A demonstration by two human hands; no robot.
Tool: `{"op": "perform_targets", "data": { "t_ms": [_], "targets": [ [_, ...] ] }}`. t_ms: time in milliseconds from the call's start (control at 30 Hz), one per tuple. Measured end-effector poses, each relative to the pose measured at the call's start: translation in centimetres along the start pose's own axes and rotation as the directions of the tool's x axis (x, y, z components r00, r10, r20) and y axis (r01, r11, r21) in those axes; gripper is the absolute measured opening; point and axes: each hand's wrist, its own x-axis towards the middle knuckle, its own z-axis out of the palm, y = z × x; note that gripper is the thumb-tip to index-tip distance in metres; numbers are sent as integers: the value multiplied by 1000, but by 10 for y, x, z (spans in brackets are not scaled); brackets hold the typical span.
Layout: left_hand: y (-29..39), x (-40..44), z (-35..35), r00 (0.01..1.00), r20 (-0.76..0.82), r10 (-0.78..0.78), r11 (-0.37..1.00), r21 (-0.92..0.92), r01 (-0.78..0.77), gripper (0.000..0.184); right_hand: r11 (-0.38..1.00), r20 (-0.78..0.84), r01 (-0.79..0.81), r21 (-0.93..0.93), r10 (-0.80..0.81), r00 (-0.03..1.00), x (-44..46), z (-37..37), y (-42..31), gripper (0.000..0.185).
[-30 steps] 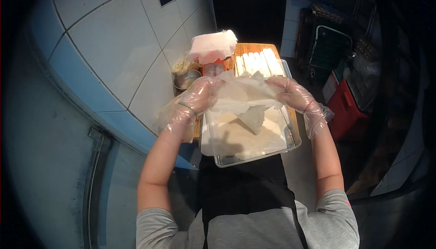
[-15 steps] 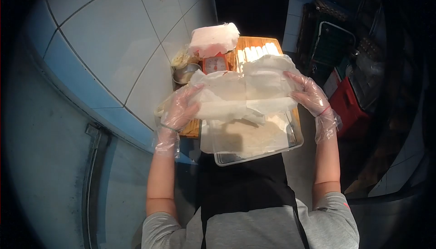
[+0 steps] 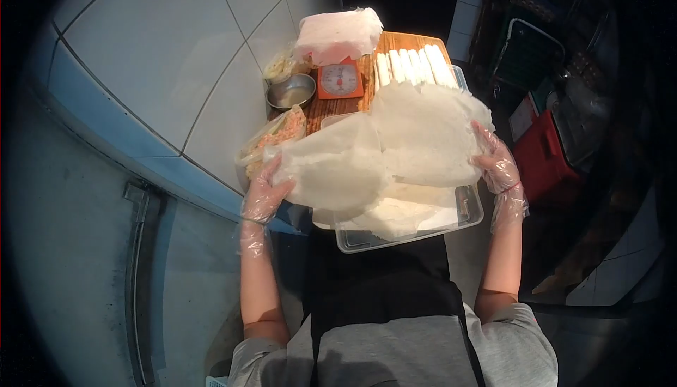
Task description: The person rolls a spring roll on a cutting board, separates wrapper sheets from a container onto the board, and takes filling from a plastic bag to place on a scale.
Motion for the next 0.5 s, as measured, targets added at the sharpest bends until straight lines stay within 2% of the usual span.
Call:
{"op": "perform_targets", "data": {
  "t_ms": [133, 200, 267, 333, 433, 467, 500],
  "targets": [
    [-16, 2, -8, 997, 74, -23, 997, -70, 28, 74, 993, -95, -31, -113, 20, 995, 3, -21, 15, 82],
    [-20, 2, -16, 993, 115, -34, 978, -202, 57, 74, 994, -103, 7, -106, -18, 995, 2, -29, 11, 85],
    [-7, 1, -13, 988, 152, -15, 942, -328, 65, 75, 997, -66, 50, -52, -53, 996, -5, -20, -13, 86],
    [39, -6, 1, 983, 180, 27, 893, -447, 58, 76, 991, -24, 130, -42, -131, 991, -7, -18, -26, 86],
    [70, 10, 12, 957, 210, 201, 952, -274, -140, 79, 986, -55, 97, -138, -105, 993, -9, -17, -31, 86],
    [82, 17, 19, 943, 281, 178, 972, -201, -124, 80, 981, -66, 89, -172, -102, 993, -8, -13, -35, 86],
    [96, 25, 30, 925, 348, 150, 986, -124, -114, 80, 986, -17, 127, -112, -130, 991, -8, -12, -36, 87]
  ]
}}
